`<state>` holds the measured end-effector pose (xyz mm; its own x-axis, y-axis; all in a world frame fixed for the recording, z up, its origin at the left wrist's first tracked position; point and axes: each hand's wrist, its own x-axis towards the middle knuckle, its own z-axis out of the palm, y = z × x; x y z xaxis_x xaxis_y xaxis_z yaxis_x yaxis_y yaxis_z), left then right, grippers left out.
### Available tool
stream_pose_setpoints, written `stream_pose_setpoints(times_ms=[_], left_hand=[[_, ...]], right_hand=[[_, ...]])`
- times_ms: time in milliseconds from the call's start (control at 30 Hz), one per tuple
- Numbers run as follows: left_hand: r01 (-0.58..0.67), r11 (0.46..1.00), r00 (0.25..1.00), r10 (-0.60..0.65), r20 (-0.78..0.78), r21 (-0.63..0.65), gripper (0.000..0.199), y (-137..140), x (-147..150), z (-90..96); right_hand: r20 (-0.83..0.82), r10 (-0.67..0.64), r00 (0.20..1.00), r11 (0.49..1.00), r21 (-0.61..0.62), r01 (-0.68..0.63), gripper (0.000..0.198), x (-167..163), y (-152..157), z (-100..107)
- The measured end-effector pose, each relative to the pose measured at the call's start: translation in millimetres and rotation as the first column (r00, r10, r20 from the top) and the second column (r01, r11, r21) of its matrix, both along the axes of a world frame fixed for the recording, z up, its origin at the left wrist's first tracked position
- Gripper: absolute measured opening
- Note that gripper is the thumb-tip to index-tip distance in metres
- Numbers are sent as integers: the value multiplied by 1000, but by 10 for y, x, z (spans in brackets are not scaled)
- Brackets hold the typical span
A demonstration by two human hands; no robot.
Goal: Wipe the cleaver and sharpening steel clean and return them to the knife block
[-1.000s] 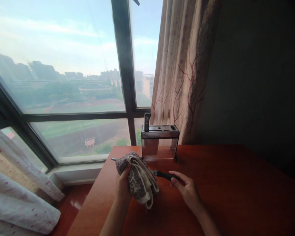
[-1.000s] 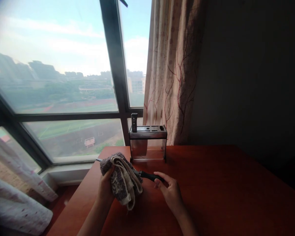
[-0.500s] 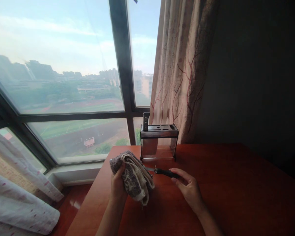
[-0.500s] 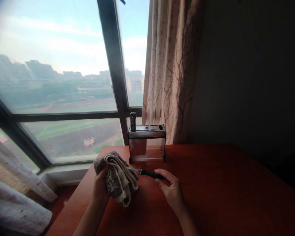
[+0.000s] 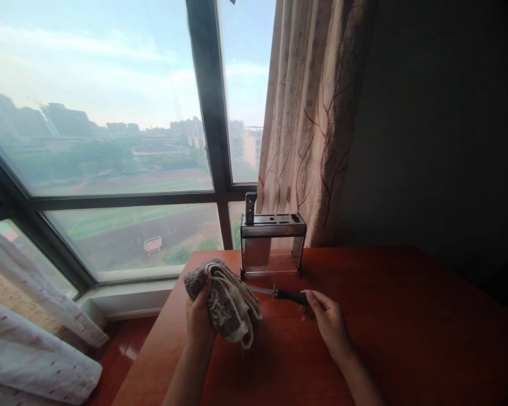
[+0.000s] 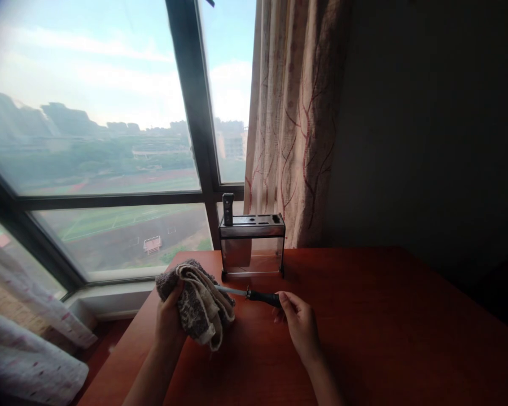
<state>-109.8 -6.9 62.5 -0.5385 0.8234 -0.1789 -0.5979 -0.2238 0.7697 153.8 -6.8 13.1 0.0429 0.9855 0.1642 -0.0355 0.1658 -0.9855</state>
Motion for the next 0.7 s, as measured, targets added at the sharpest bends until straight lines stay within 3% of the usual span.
stream_pose_setpoints(times_ms=[133,300,467,567,700], left_hand=[[-55,998,998,55,-33,10,28,13,-39,-19],[-96,995,994,96,43,12,22,37,-112,0],[108,987,950,-137,280,117,21,31,-214,-40],[176,967,925,-226,304,184,27,-6,-255,-131],[316,902,853,-405,328,292,29,-57,-255,-234]], right_hand=[[-4,-70,998,998,8,70,38,64,13,3],[4,-7,1000,997,83,7,34,107,1,49],[-28,33,999,999,29,-33,32,64,-14,82],[-52,65,997,997,-29,-66,32,-2,-14,59],[-54,53,997,981,-184,-62,50,-68,-12,-21]])
